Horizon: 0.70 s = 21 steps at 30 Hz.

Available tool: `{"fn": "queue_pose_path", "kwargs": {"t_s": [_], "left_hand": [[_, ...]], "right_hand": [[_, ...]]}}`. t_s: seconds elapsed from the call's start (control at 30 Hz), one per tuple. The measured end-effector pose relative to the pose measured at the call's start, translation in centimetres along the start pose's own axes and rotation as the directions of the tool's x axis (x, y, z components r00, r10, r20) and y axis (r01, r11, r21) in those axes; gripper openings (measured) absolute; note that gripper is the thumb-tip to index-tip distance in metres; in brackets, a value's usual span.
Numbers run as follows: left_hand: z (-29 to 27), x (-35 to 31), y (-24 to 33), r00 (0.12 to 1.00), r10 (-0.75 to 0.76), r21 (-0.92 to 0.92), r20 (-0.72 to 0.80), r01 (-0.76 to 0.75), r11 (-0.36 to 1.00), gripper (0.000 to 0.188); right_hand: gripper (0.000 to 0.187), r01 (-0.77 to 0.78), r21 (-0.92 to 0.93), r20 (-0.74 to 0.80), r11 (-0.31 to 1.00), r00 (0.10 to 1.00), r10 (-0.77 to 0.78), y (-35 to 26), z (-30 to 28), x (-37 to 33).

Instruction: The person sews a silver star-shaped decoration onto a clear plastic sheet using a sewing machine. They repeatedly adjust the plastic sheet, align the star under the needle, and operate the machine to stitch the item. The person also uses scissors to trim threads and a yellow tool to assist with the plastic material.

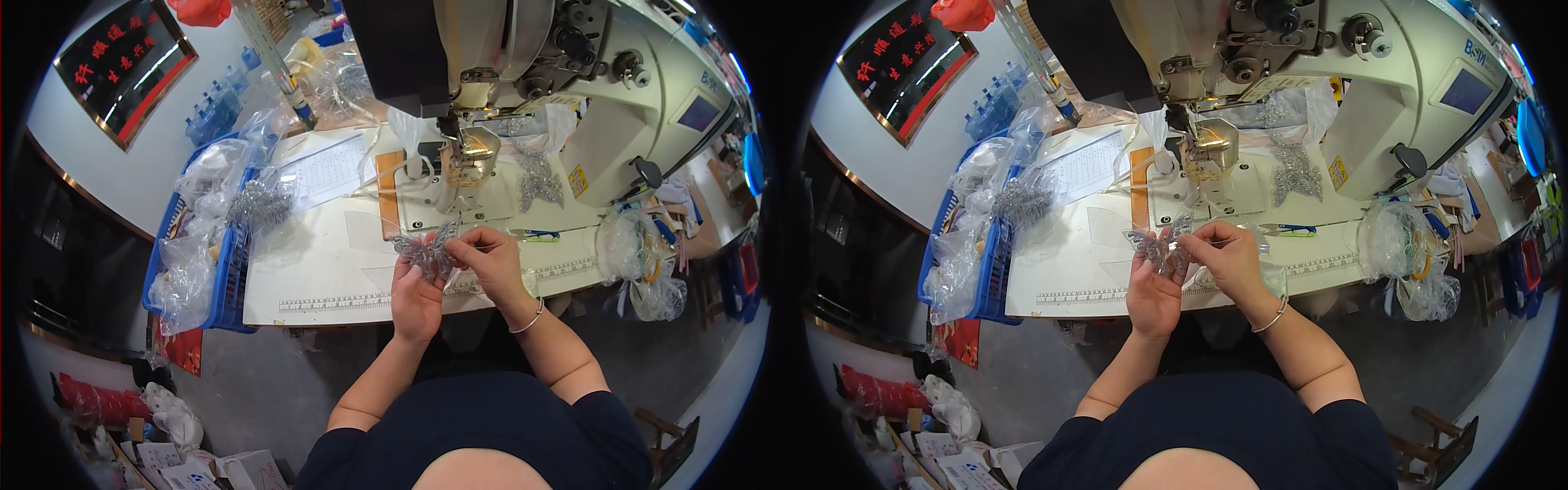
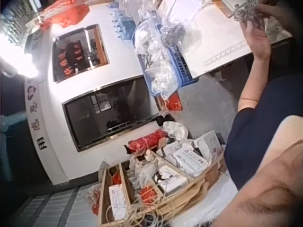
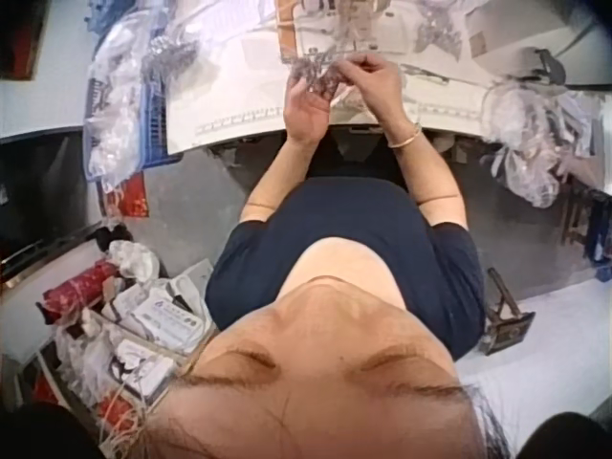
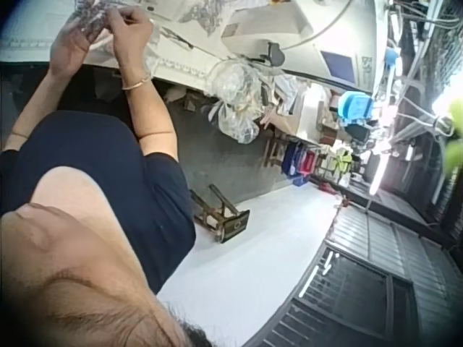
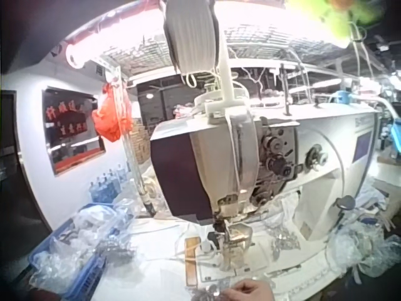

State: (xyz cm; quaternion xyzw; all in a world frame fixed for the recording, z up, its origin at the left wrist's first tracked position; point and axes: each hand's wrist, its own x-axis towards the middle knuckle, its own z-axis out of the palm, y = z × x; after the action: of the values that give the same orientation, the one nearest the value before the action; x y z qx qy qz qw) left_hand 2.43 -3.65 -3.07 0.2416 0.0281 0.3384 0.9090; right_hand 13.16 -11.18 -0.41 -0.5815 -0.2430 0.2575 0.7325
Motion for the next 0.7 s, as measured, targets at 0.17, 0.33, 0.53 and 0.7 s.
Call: {"fn": "queue_pose_path", "kwargs": {"t_s": [0.17,0.33,0.53,0.7], "left_hand": [[-0.7,0.2,0.5,0.99,-0.083,-0.056,0.116,0.09,0.994,0.056],[-1.6,0.2,0.1,0.964,-0.088,-0.036,0.252,0.1,0.994,0.069],[-1.7,0.7,2.2,0.893,-0.064,0.608,0.446,-0.249,0.754,0.073],[0.4,3.7,3.7,0.877,-0.348,0.043,0.331,0.354,0.934,0.054]], "right_hand": [[0.014,0.024,-0.005,0.001,1.0,1.0,-0.024,-0.2,-0.3,0.0],[0.014,0.056,-0.034,0.004,0.998,0.998,-0.055,-0.3,-0.5,-0.3],[0.012,0.019,0.122,0.099,0.992,0.995,-0.032,-1.7,-1.2,-0.9],[0.01,0.044,0.15,0.116,0.988,0.991,-0.062,-2.5,-1.4,-0.6]]}}
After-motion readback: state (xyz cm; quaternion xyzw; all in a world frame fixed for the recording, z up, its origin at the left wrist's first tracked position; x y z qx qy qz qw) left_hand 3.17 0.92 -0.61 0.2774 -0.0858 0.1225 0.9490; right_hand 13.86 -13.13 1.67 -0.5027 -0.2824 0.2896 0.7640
